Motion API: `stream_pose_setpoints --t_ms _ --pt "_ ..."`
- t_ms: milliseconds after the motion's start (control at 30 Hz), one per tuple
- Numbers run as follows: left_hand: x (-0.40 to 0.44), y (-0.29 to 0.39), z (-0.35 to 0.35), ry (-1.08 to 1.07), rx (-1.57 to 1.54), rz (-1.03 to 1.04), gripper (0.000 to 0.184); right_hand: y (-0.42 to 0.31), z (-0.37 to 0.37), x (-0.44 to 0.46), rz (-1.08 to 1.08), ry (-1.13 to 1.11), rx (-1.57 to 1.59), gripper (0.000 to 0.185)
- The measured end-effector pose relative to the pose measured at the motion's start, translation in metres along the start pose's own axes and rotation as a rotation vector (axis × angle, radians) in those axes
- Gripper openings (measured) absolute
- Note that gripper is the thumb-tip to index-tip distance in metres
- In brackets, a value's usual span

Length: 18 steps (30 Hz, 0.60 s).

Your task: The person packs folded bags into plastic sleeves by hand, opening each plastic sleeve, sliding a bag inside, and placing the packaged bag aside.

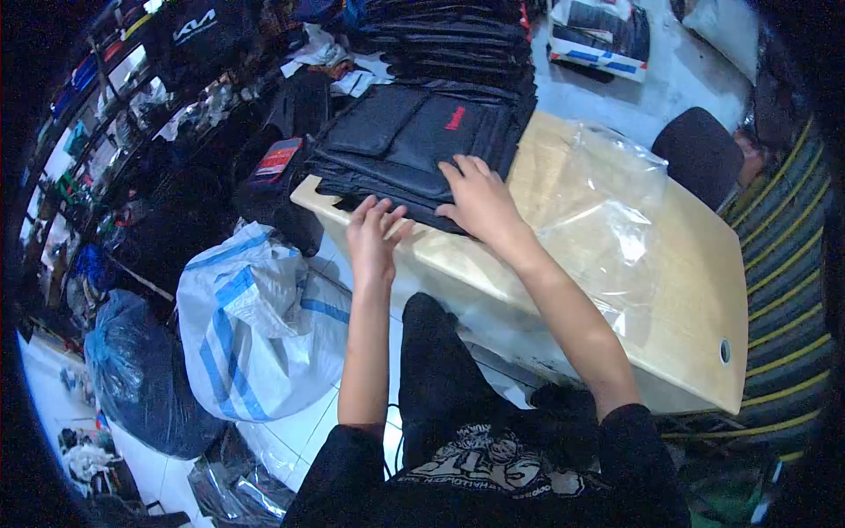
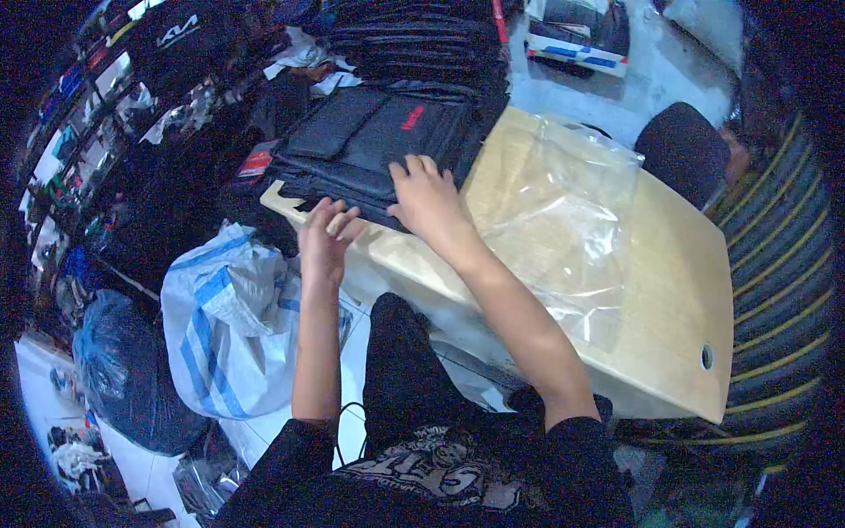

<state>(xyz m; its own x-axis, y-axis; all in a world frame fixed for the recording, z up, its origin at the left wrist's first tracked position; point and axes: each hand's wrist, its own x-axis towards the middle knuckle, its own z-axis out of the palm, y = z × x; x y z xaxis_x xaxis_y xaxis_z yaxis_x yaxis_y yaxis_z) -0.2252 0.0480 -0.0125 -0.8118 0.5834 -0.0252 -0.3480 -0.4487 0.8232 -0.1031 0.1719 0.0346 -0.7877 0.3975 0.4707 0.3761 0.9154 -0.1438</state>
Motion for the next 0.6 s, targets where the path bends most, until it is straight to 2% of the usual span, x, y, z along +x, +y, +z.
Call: stream_pose_setpoints --t_ms 67,100,200,233,300,333,400,433,467,533,600 --pt "0.008 0.003 0.000 -0.065 -0.030 -0.040 0.061 -0.004 0.006 -0.001 -0.020 0.049 -0.096 0.053" --pt "0.009 0.004 0.003 -0.040 -0.043 -0.033 0.056 -0.008 0.006 0.000 -0.050 0.098 -0.143 0.046" --pt "0.016 0.007 0.011 -0.030 -0.115 -0.049 0.041 -0.020 -0.001 -0.004 -0.017 0.007 -0.155 0.038" --pt "0.021 0.007 0.009 -0.015 -0.115 -0.056 0.052 -0.024 0.001 -0.009 -0.060 0.081 -0.141 0.032" --pt "0.028 0.009 0.010 0.004 -0.112 -0.070 0.075 -0.036 0.007 -0.021 -0.091 0.149 -0.224 0.044" --pt "0.020 0.019 0.018 0.090 -0.153 -0.065 0.072 -0.044 0.007 -0.029 -0.112 0.161 -0.235 0.044" --pt "0.024 0.009 0.018 0.078 -0.180 0.205 0.070 -0.058 0.006 -0.049 -0.150 0.177 -0.257 0.044" --pt "0.022 0.009 0.018 0.071 -0.189 0.338 0.069 -0.062 0.006 -0.059 -0.173 0.157 -0.172 0.044" --pt "0.019 0.011 0.014 0.140 -0.201 0.227 0.070 -0.066 0.002 -0.068 -0.162 0.114 -0.089 0.045" --pt "0.015 0.010 -0.005 0.127 -0.079 0.314 0.071 -0.068 -0.014 -0.070 -0.101 0.030 0.078 0.053" --pt "0.000 0.017 -0.026 0.111 -0.028 0.377 0.073 -0.058 -0.039 -0.045 0.052 0.285 -0.055 0.059"
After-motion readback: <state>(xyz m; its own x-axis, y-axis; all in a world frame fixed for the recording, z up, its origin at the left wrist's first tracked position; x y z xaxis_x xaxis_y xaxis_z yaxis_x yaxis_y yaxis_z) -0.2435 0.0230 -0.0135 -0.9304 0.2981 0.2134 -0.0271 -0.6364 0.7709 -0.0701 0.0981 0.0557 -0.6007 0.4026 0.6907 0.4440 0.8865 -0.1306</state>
